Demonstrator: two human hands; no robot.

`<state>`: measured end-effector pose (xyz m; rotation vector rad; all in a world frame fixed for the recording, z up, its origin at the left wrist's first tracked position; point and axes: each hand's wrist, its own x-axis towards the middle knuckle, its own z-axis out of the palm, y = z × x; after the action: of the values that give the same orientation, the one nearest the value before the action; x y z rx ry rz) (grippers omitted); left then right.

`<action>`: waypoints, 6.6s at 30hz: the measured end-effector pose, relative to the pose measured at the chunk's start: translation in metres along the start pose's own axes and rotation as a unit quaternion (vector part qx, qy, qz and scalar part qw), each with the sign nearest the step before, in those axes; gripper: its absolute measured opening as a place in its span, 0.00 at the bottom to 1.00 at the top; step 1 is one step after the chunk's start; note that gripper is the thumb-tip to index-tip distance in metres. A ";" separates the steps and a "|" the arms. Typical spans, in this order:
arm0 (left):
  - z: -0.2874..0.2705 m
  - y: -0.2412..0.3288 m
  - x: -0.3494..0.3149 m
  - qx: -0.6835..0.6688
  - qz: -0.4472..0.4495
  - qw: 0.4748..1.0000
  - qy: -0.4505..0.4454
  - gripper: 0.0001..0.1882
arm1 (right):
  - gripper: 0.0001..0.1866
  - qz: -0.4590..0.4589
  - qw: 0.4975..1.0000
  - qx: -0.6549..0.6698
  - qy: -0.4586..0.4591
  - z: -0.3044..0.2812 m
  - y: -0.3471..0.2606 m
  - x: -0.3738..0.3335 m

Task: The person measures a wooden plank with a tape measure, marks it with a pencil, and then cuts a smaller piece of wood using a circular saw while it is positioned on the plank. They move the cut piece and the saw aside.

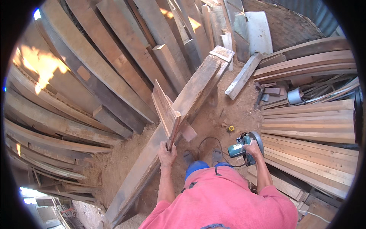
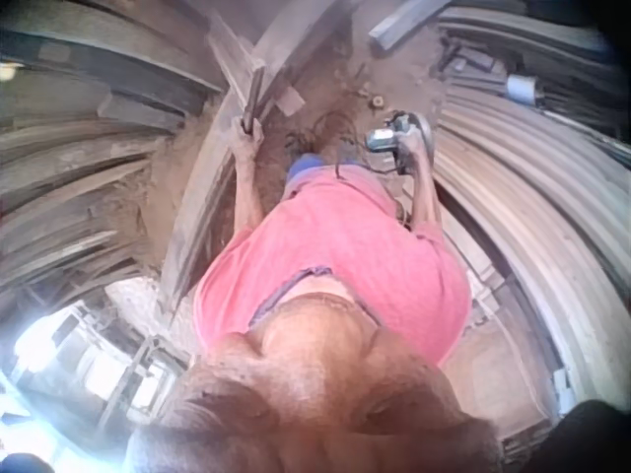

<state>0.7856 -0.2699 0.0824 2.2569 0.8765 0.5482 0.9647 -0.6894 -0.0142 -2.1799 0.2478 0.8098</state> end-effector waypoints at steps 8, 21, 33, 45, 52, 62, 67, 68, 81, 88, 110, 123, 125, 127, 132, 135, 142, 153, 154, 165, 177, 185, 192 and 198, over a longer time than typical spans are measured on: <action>-0.057 -0.056 -0.057 0.235 -0.160 0.956 0.066 0.15 | 0.12 -0.081 0.979 -0.167 -0.083 0.031 0.020 0.046; -0.091 -0.123 -0.156 0.242 -0.300 0.923 -0.008 0.20 | 0.11 -0.041 0.937 -0.301 -0.170 0.082 0.019 0.079; -0.164 -0.266 -0.124 0.309 -0.221 0.922 -0.080 0.37 | 0.04 0.088 0.978 -0.116 -0.152 0.201 0.049 0.074; -0.227 -0.276 -0.091 0.338 -0.133 0.877 -0.313 0.65 | 0.15 -0.023 0.924 -0.370 -0.088 0.292 -0.033 -0.064; -0.211 -0.280 -0.081 0.240 -0.068 0.925 -0.287 0.65 | 0.05 0.023 0.954 -0.289 -0.074 0.292 0.078 -0.004; -0.199 -0.296 -0.108 0.285 -0.135 0.913 -0.259 0.69 | 0.07 -0.134 0.885 -0.402 -0.196 0.374 -0.073 -0.016; -0.186 -0.274 -0.103 0.321 -0.150 0.908 -0.222 0.68 | 0.08 -0.188 0.860 -0.421 -0.218 0.403 -0.124 -0.012; -0.182 -0.271 -0.103 0.331 -0.152 0.911 -0.191 0.68 | 0.08 -0.197 0.857 -0.421 -0.222 0.407 -0.132 -0.015; -0.161 -0.262 -0.116 0.298 -0.214 0.917 -0.158 0.55 | 0.12 -0.236 0.816 -0.470 -0.240 0.416 -0.149 -0.032; -0.172 -0.248 -0.121 0.287 -0.228 0.913 -0.179 0.57 | 0.14 -0.225 0.816 -0.474 -0.241 0.410 -0.149 -0.015; -0.203 -0.283 -0.082 0.349 -0.114 0.878 -0.308 0.68 | 0.21 -0.048 0.846 -0.488 -0.211 0.284 -0.079 -0.047; -0.192 -0.271 -0.075 0.327 -0.048 0.887 -0.323 0.71 | 0.18 0.052 0.917 -0.374 -0.130 0.301 0.084 -0.030; -0.200 -0.286 -0.077 0.343 -0.070 0.879 -0.324 0.71 | 0.13 0.061 0.963 -0.256 -0.061 0.318 0.066 -0.051; -0.208 -0.275 -0.061 0.294 -0.082 0.877 -0.371 0.71 | 0.13 0.024 0.948 -0.303 -0.088 0.307 0.065 -0.067; -0.212 -0.278 -0.074 0.320 -0.064 0.883 -0.339 0.70 | 0.13 0.077 0.953 -0.280 -0.082 0.290 0.016 -0.122; -0.213 -0.265 -0.079 0.315 -0.062 0.881 -0.347 0.70 | 0.14 0.090 0.960 -0.256 -0.064 0.281 0.022 -0.126; -0.194 -0.270 -0.092 0.376 -0.039 0.874 -0.306 0.73 | 0.15 0.116 0.956 -0.264 -0.054 0.278 0.033 -0.116; -0.205 -0.297 -0.053 0.272 -0.017 0.872 -0.407 0.71 | 0.15 0.105 0.963 -0.244 -0.041 0.296 0.053 -0.106; -0.209 -0.309 -0.049 0.262 -0.006 0.874 -0.409 0.72 | 0.15 0.103 0.963 -0.244 -0.045 0.302 0.040 -0.112; -0.231 -0.373 0.039 -0.022 0.022 0.839 -0.544 0.63 | 0.21 0.121 0.964 -0.238 -0.014 0.316 -0.025 -0.169; -0.265 -0.352 0.046 -0.017 -0.068 0.867 -0.493 0.50 | 0.20 0.113 0.959 -0.259 -0.018 0.334 0.008 -0.158; -0.266 -0.397 0.060 0.049 -0.025 0.899 -0.434 0.45 | 0.21 0.153 0.958 -0.240 -0.018 0.345 -0.013 -0.175; -0.269 -0.373 0.048 0.046 -0.077 0.910 -0.405 0.32 | 0.19 0.122 0.956 -0.267 -0.008 0.345 0.021 -0.145; -0.268 -0.341 0.024 0.061 -0.069 0.935 -0.342 0.31 | 0.16 0.143 0.974 -0.167 0.051 0.348 0.040 -0.128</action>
<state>0.4980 0.0521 0.0371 2.2307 0.6992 -0.3614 0.6847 -0.4724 -0.1298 -2.5441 0.5185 0.9529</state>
